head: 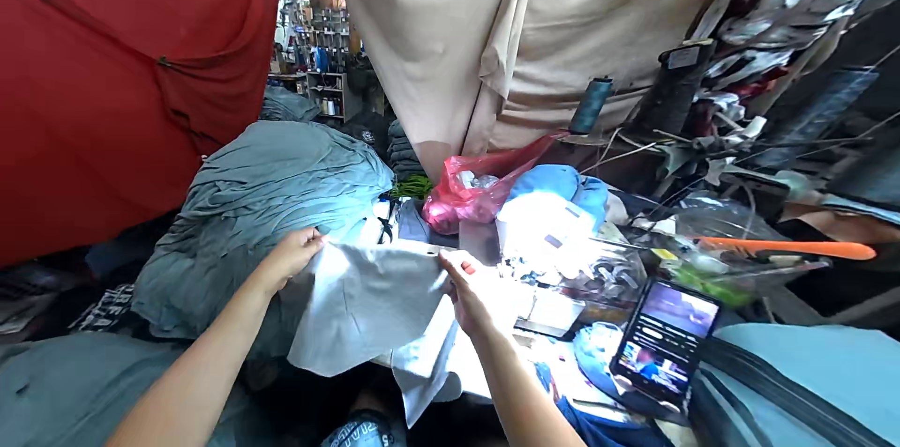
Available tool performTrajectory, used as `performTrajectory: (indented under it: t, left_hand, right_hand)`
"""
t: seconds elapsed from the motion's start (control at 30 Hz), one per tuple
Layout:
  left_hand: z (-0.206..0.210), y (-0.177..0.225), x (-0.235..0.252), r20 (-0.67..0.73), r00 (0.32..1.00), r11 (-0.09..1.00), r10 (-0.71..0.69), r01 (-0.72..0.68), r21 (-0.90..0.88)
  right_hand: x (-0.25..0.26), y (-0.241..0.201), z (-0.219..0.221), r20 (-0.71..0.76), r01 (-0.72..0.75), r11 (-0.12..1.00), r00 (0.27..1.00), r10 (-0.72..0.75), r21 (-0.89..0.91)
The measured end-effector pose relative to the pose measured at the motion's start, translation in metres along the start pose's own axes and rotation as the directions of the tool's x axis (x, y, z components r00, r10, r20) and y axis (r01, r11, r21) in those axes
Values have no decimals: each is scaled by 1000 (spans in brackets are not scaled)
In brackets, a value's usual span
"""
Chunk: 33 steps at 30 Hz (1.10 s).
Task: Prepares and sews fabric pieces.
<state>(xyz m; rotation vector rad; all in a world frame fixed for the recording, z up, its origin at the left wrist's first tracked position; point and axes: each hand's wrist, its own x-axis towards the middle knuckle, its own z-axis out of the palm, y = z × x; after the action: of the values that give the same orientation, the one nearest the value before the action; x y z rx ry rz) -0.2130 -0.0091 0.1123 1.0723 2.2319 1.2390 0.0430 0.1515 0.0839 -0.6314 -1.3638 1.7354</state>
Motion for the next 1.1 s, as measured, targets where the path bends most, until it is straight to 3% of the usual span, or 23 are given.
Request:
performTrajectory:
  t: [0.17, 0.27, 0.33, 0.4, 0.5, 0.57, 0.63, 0.77, 0.93, 1.1]
  left_hand:
    - [7, -16, 0, -1, 1000, 1000, 1, -1, -6]
    - [8, -15, 2, -69, 997, 999, 44, -46, -20]
    - [14, -14, 4, -165, 980, 994, 112, -109, 28]
    - [20, -6, -2, -211, 945, 959, 249, -209, 193]
    - [38, 28, -28, -44, 932, 909, 359, -339, 242]
    - [55, 44, -45, 150, 937, 934, 317, -335, 121]
    - [63, 50, -52, 234, 935, 956, 266, -287, 61]
    - [51, 46, -49, 220, 926, 946, 306, -323, 42]
    - [40, 48, -54, 229, 891, 910, 392, -412, 49]
    - [44, 54, -52, 104, 914, 914, 391, -399, 71]
  right_hand:
    - [-2, 16, 1, 59, 24, 994, 998, -18, -107]
    - [0, 20, 2, 67, 92, 979, 994, -81, -182]
    - [1, 20, 7, 54, 119, 967, 993, -109, -227]
    - [2, 21, 15, 47, 121, 966, 992, -113, -227]
    - [-1, 24, 34, 72, 90, 975, 994, -77, -204]
    - [-12, 23, 50, 106, 44, 984, 994, -25, -175]
    - [-22, 17, 61, 158, -67, 997, 985, 74, -47]
    - [-30, 11, 62, 248, -154, 978, 962, 115, 143]
    - [-38, 3, 61, 283, -53, 987, 959, 8, 151]
    - [-40, 2, 60, 278, 88, 994, 955, -104, 71]
